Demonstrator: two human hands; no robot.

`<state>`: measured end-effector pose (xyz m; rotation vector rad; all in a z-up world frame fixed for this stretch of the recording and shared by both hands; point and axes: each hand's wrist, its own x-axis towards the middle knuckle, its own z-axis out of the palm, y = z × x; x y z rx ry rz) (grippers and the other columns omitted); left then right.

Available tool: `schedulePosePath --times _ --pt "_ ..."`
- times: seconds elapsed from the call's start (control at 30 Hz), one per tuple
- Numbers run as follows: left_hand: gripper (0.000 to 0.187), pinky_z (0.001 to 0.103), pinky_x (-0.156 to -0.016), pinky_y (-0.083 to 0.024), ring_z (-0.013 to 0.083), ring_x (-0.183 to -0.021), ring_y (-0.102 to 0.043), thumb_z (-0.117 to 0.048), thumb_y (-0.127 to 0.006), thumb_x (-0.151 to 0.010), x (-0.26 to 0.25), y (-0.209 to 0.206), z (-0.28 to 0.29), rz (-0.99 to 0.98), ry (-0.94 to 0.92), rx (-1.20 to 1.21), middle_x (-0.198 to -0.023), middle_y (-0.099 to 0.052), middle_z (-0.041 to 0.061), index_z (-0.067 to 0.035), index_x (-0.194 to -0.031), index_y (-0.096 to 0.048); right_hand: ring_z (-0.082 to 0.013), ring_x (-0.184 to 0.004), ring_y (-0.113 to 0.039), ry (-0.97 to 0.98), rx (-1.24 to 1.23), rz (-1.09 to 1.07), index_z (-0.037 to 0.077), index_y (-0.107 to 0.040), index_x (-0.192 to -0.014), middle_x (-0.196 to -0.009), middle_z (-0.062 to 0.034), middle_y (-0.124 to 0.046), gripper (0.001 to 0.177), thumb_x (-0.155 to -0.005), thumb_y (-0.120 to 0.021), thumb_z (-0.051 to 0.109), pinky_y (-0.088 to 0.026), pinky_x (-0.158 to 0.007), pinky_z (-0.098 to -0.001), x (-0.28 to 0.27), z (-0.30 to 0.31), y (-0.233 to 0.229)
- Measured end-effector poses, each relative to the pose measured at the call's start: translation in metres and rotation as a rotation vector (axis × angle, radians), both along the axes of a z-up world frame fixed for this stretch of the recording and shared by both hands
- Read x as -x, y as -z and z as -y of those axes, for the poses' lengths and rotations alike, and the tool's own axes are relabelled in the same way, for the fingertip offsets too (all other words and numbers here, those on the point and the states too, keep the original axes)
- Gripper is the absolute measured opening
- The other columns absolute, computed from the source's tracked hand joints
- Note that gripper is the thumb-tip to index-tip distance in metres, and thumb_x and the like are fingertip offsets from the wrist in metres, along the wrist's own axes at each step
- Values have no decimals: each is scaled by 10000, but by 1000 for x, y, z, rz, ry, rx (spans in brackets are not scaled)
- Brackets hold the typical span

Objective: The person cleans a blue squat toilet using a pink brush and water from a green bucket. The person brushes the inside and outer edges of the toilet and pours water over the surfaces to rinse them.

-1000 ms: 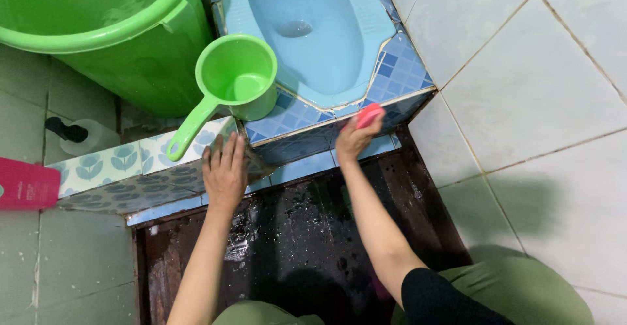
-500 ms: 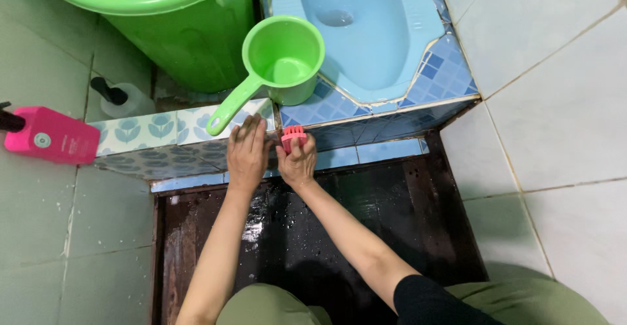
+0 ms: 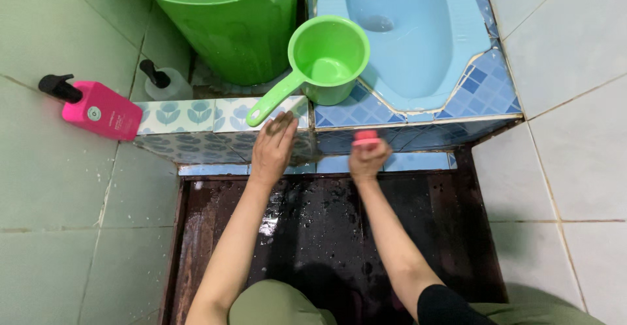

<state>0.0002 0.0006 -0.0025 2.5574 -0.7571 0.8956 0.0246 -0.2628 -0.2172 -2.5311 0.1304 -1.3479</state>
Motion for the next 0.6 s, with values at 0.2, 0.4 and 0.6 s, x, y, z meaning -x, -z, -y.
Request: schedulePosePath --times 0.2,0.4,0.6 --pt "495 459 -1196 -399 283 -1403 -538 -103 -735 -945 -4 15 6 3 -19 48 -1448 -620 116 -62 -1417 -594 -472 -1429 -455 518 -751 328 59 -94 -1662 -1584 -305 -290 619 -1157 -393 257 -419 -1218 -574 -37 110 -62" --pt "477 464 -1205 -387 283 -1402 -536 -124 -733 -958 -2 13 7 7 -25 60 -1446 -625 117 -59 -1411 -597 -468 -1401 -400 3 -760 188 85 77 -1644 -1513 -304 -218 842 -1073 -533 185 -366 -1202 -594 -9 -56 -40" --pt "479 454 -1194 -401 275 -1402 -542 -130 -725 -961 -1 10 2 3 -12 42 -1453 -622 106 -59 -1418 -599 -387 -1176 -441 -484 234 -102 470 -48 -1613 -1361 -182 -278 936 -980 -655 145 -417 -969 -574 7 -69 18"
